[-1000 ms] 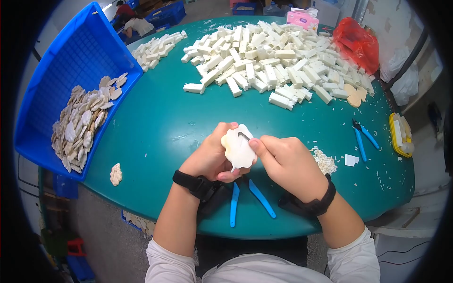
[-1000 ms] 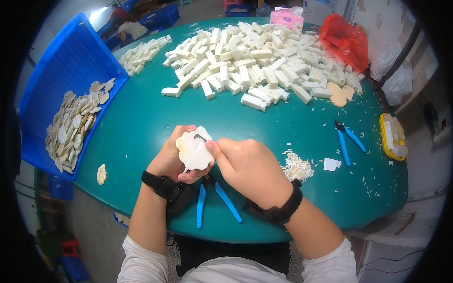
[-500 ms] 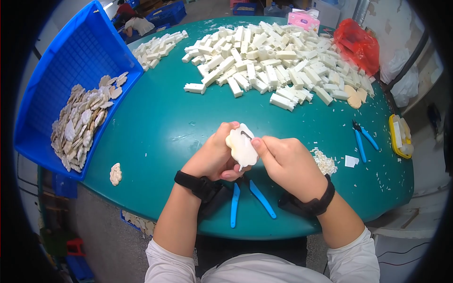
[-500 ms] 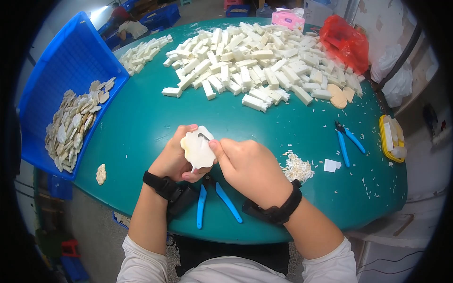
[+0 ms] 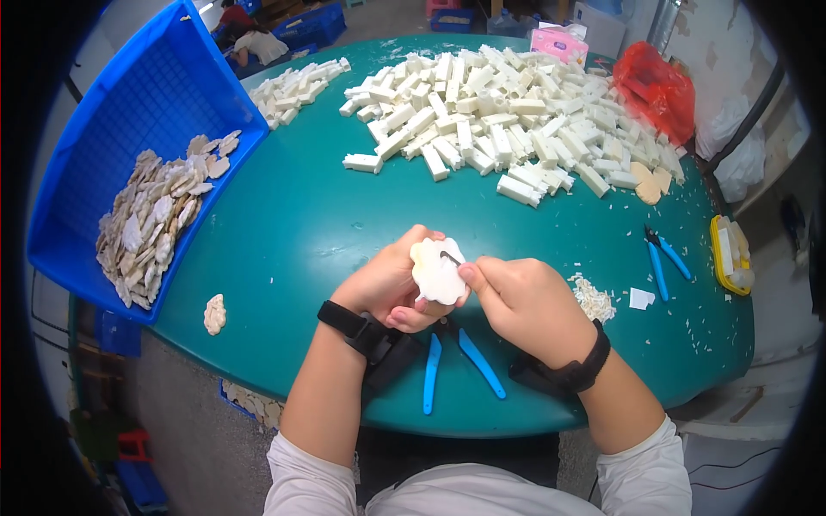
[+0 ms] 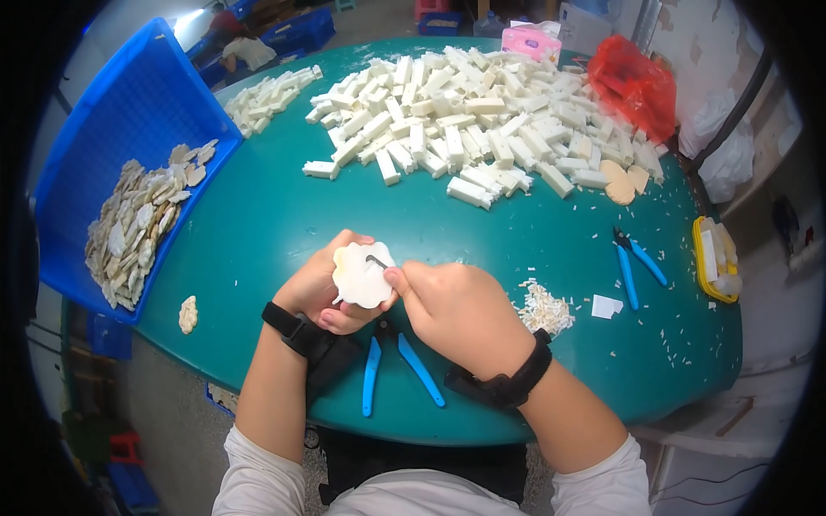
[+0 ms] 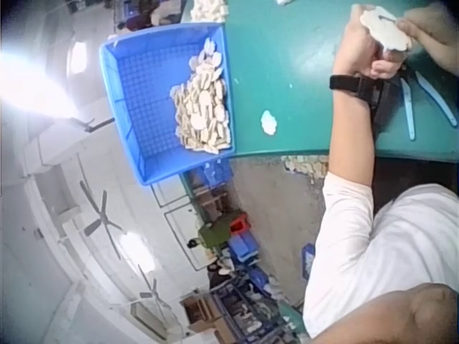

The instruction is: Trimming excess material from small white components using hand tools at a workbench.

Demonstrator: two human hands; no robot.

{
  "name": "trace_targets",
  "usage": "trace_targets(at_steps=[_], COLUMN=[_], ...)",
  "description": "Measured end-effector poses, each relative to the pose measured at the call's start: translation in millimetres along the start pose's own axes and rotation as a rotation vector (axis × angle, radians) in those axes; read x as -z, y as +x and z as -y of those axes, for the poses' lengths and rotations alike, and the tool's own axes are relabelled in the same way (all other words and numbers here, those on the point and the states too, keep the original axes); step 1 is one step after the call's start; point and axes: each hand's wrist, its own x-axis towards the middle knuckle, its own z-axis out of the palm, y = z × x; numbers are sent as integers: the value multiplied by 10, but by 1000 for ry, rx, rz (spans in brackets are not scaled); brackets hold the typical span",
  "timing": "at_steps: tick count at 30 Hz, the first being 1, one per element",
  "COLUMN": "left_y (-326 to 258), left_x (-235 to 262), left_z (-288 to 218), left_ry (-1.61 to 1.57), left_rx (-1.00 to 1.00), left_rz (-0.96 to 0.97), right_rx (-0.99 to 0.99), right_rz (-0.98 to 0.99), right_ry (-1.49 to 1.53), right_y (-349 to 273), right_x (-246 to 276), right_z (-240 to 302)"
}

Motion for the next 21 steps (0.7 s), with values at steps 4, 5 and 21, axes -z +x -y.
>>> trace_targets(at_steps=[4,5,21], left_y=[-1,-2,196], left_x=[10,-6,49], left_z=[35,34,46], left_ry=[56,72,351], left_rx=[-62,-65,-447], left_rz=[27,-8,-223], right_rx=[-4,-2,161], right_rz=[-8,-10,-39], right_ry=[-23,-25,194], right_y=[-6,-5,-80], right_x=[-1,0,-273], right_z=[-5,-8,45])
